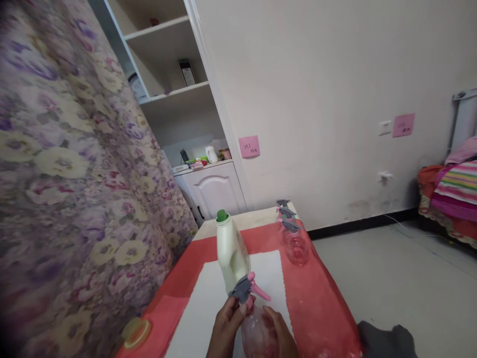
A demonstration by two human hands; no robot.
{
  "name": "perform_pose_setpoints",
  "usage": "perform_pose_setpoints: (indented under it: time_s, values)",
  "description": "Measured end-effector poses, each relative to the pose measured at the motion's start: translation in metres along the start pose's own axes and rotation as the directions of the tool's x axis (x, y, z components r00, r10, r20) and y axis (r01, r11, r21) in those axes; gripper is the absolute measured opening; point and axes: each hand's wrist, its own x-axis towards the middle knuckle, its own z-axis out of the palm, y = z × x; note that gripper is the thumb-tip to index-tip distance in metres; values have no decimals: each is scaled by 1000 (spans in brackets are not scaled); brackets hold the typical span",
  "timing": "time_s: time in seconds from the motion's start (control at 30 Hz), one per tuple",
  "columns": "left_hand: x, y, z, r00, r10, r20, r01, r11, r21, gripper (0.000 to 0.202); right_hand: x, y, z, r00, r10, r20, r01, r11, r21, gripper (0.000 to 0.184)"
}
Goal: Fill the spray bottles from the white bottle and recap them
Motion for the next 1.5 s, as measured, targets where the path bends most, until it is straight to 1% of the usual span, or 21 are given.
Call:
perform_pose_setpoints:
  time_s: [0.1,0.2,0.3,0.37,0.47,0.6,0.67,0.73,0.87,0.97,1.0,1.07,1.13,1.2,1.3,1.37,1.43,1.5]
  values:
    - [-2,2,2,999,1,-48,0,999,34,35,-2,-1,-5,997,-71,26,73,995,-70,67]
    - [-2,3,2,998,2,-70,2,999,53,33,-2,-3,-10,990,-135,28,138,979,-147,69]
    - [-1,4,3,998,-10,-62,12,999,39,32,0,-9,-15,975,-217,55,224,945,-236,68]
    - [-1,3,4,998,-15,-54,16,1000,13,33,0,-15,-16,969,-240,52,245,931,-272,66]
    - [-1,0,5,998,-26,-52,25,999,-30,35,0,-22,-15,979,-200,23,199,945,-261,63]
    - [-1,-5,4,997,-68,-37,66,995,-69,40,-3,-23,-12,998,-65,7,66,984,-164,66]
    - [0,-7,2,997,-70,-32,69,997,-45,40,-3,-24,-12,999,-19,35,24,991,-135,66]
    - [1,-7,1,998,-61,-31,61,998,-4,37,-2,-26,-14,999,-24,49,31,988,-149,64]
    - [2,-6,1,999,-41,-24,42,998,51,34,2,-32,-18,995,-102,8,101,960,-260,62]
    - [2,-7,1,999,-42,-27,43,997,59,35,2,-32,-18,996,-90,-1,86,954,-288,63]
    - [2,-7,0,999,-42,-26,43,998,55,35,1,-32,-17,998,-62,-9,58,964,-260,64]
    - [2,-9,-1,999,-44,-19,45,998,38,36,1,-33,-16,999,32,6,-31,989,-143,65]
    - [2,-10,-3,999,-54,4,53,999,8,37,2,-36,-17,987,136,84,-136,991,-13,68]
    - [2,-11,-6,997,-71,33,72,997,-32,38,3,-39,-19,963,196,186,-213,975,71,71]
    - [2,-13,-9,994,-90,56,95,992,-85,41,7,-45,-23,929,233,289,-291,940,179,76]
    - [2,-12,-10,993,-103,59,109,988,-107,42,8,-49,-25,909,268,319,-358,896,265,78]
    - [1,-10,-9,991,-116,70,124,985,-122,43,9,-52,-26,894,280,351,-397,857,329,74]
    - [1,-7,-6,990,-124,64,131,983,-125,41,10,-54,-24,888,254,383,-397,844,360,65]
